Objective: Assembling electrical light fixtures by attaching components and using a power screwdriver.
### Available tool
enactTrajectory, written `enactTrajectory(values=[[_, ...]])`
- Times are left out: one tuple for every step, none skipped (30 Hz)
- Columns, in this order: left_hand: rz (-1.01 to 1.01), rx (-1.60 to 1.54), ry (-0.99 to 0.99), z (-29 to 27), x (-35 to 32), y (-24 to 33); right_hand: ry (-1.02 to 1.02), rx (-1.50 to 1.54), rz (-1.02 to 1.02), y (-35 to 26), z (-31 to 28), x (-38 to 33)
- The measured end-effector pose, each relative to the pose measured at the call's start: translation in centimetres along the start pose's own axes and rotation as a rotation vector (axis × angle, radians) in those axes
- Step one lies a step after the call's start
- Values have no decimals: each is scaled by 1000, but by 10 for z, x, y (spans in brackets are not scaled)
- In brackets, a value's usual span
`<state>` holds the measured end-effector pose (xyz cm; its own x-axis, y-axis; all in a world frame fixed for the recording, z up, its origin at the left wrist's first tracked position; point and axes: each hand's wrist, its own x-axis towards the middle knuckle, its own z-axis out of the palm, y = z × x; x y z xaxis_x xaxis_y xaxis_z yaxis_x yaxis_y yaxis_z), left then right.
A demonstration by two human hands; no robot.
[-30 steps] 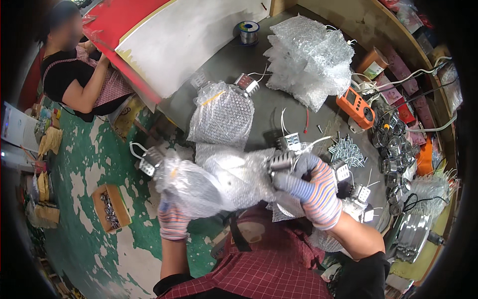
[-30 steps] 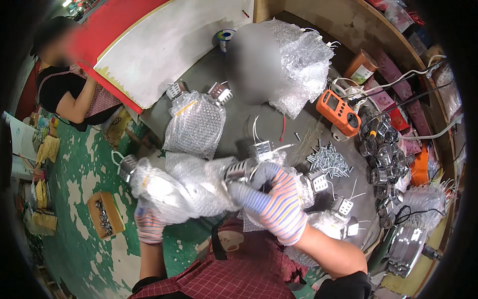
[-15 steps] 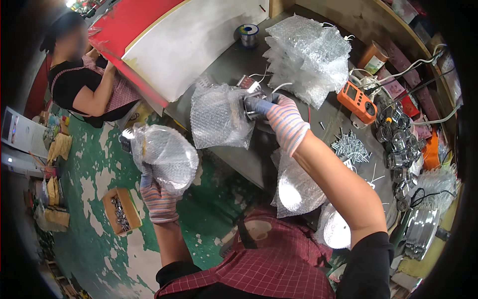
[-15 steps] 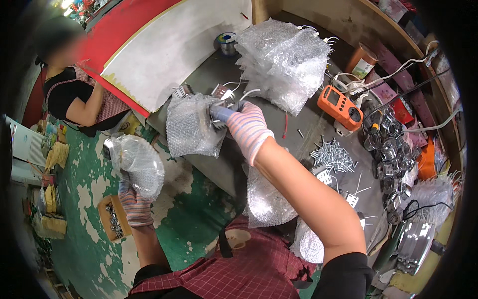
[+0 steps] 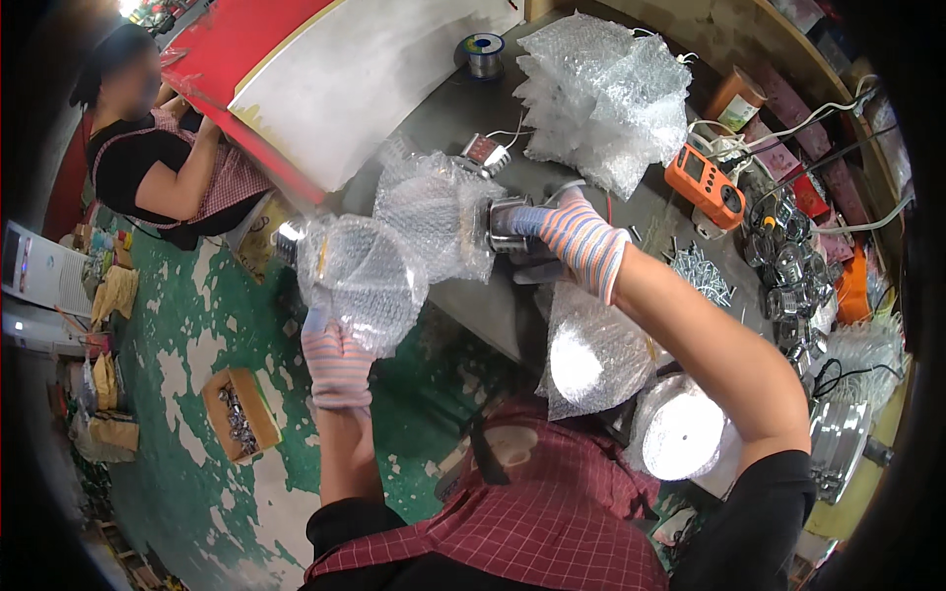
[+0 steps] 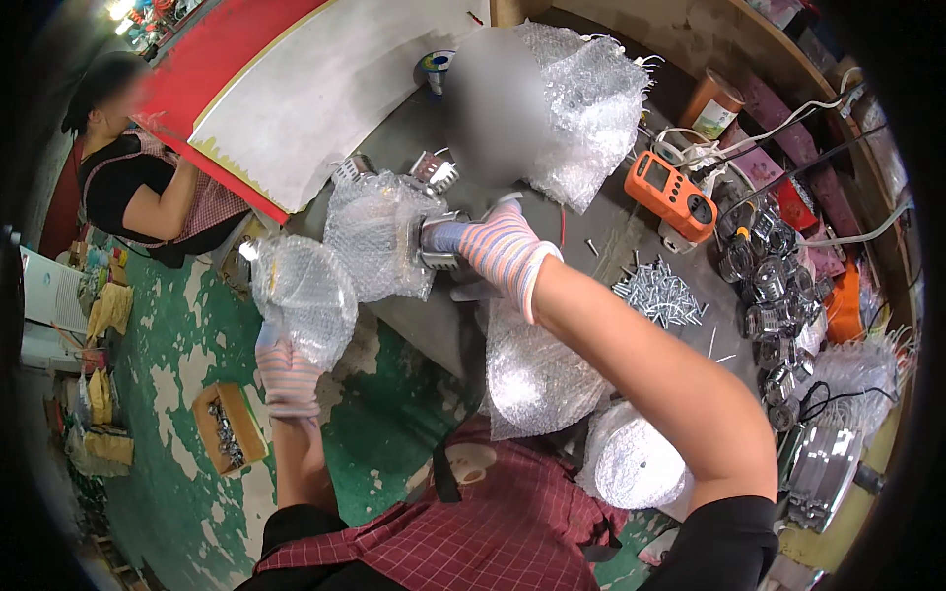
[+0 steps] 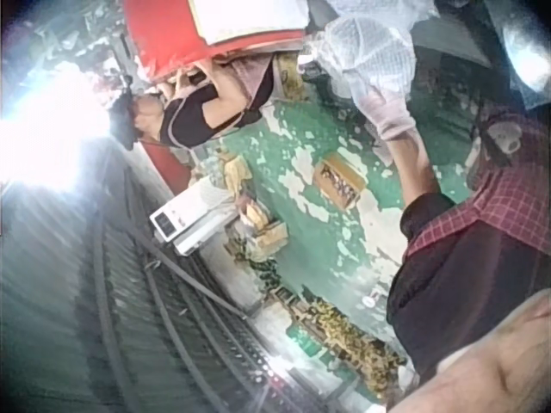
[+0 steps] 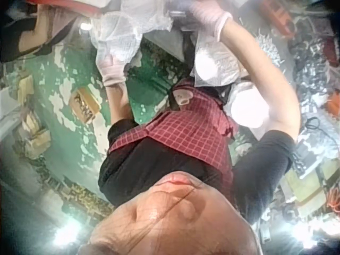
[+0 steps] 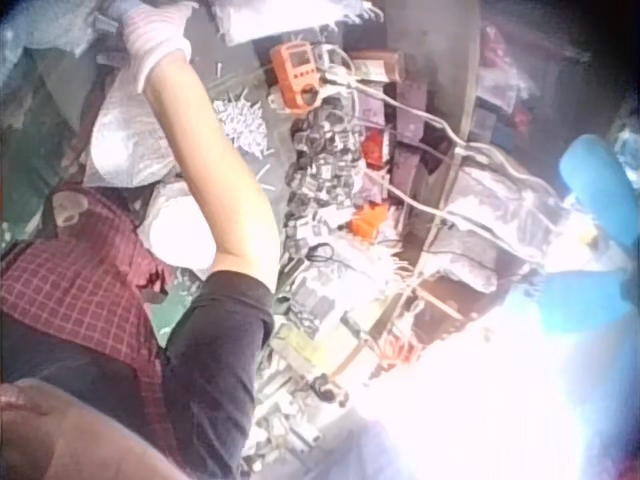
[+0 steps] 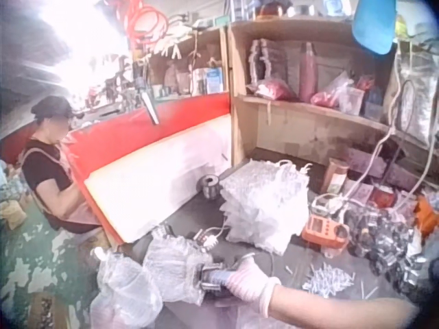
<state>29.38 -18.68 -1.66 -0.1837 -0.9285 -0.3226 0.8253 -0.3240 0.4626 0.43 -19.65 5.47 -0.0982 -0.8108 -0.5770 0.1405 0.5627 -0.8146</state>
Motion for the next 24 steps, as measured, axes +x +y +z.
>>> enactTrajectory(values=[[4, 13, 83, 5, 9, -2, 18, -119, -12, 1, 0, 2], [12, 26, 170, 5, 17, -4, 17, -118, -11, -4, 0, 0], [-1, -41, 139, 1, 23, -5, 79, -703, -201, -15, 1, -6], [2, -40, 141, -4, 27, -4, 140, -1286, -394, -25, 3, -13], [-23, -86, 43, -8, 33, -6, 178, -1433, -494, -27, 5, -24], [-48, -132, -52, -11, 38, -7, 186, -1429, -494, -22, 7, -25], [-51, -127, -56, -13, 40, -8, 119, -1463, -610, -14, 10, -21], [-28, -127, 12, -14, 43, -11, 59, -1493, -722, -8, 11, -17], [-3, -125, 81, -15, 45, -12, 62, -1585, -744, -3, 14, -13], [-9, -118, 77, -20, 48, -13, 71, -1579, -740, 1, 13, -11], [-21, -139, 46, -25, 50, -10, 75, -1559, -771, 3, 17, -11], [-33, -158, 17, -29, 50, -5, 77, -1539, -803, 5, 20, -11], [-28, -153, 19, -34, 46, 1, 90, -1450, -880, 14, 24, -20], [-48, -194, -7, -36, 45, 3, 121, -1376, -937, 19, 26, -33], [-63, -235, -22, -38, 42, 6, 182, -1305, -979, 31, 28, -42], [-61, -236, -20, -39, 42, 10, 242, -1233, -1018, 42, 28, -49], [-70, -257, -67, -38, 40, 14, 237, -1232, -1017, 49, 29, -58], [-76, -279, -113, -33, 36, 17, 294, -1204, -941, 52, 30, -68], [-52, -284, -134, -23, 32, 16, 352, -1176, -864, 54, 31, -73], [-56, -283, -136, -18, 36, 12, 356, -1175, -862, 54, 32, -72], [-13, -199, -22, -14, 42, 10, 432, -1236, -826, 56, 37, -64], [29, -115, 91, -10, 45, 7, 508, -1297, -788, 59, 41, -54], [28, -112, 86, -5, 47, 2, 495, -1315, -763, 61, 44, -42], [18, -80, 93, 1, 47, -5, 501, -1313, -764, 64, 45, -38]])
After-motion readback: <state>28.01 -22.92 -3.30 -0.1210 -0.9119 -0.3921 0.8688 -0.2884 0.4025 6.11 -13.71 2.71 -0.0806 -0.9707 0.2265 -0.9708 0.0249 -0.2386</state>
